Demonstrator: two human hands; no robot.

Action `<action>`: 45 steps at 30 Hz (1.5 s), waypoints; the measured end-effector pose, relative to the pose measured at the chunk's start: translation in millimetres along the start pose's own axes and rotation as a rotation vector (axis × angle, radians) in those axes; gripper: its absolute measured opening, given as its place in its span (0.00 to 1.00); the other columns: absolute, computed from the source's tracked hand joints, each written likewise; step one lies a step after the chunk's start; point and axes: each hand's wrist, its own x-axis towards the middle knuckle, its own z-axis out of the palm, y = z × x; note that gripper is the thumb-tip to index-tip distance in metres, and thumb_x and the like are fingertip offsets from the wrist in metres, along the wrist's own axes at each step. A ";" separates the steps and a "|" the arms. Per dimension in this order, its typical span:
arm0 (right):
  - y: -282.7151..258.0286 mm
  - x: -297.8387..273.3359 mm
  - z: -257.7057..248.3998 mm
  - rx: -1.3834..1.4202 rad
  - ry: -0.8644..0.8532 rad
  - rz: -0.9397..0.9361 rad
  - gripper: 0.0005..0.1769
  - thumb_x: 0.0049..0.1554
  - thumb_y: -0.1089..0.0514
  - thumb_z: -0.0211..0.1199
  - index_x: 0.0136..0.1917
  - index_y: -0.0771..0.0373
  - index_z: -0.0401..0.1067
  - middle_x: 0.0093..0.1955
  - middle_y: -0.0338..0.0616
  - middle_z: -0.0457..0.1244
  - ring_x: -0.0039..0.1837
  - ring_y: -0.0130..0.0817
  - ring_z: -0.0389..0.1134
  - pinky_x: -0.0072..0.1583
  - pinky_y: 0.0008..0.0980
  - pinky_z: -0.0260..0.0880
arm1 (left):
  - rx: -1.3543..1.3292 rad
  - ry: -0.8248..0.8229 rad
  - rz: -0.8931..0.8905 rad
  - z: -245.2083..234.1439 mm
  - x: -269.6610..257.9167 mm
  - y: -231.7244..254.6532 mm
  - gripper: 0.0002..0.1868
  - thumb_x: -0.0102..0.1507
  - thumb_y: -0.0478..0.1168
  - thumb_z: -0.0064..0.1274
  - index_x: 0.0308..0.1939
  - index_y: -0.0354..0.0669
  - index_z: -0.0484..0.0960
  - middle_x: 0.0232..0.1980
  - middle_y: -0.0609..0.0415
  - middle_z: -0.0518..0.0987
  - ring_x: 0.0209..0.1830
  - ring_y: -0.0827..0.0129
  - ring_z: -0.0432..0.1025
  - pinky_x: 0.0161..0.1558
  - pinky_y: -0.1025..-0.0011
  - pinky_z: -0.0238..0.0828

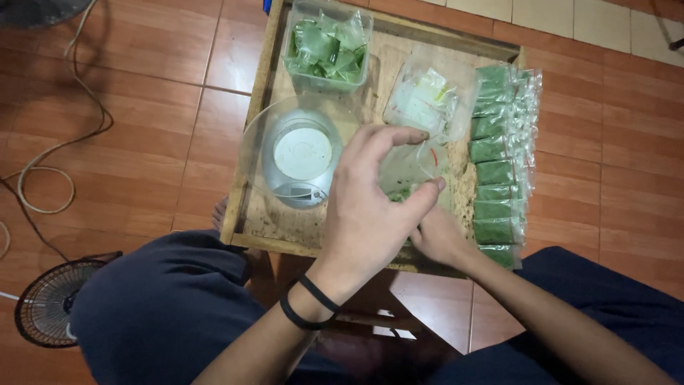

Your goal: Packaging green leafy material into small plastic bags using a small cup on a wooden tray.

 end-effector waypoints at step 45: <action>-33.9 -10.1 -133.8 0.097 -0.024 0.133 0.11 0.53 0.56 0.61 0.50 0.57 0.76 0.37 0.54 0.71 0.44 0.58 0.71 0.48 0.50 0.68 | 0.357 -0.432 -0.142 81.3 -28.7 -110.5 0.24 0.59 0.36 0.61 0.59 0.39 0.76 0.56 0.39 0.79 0.62 0.42 0.71 0.57 0.51 0.70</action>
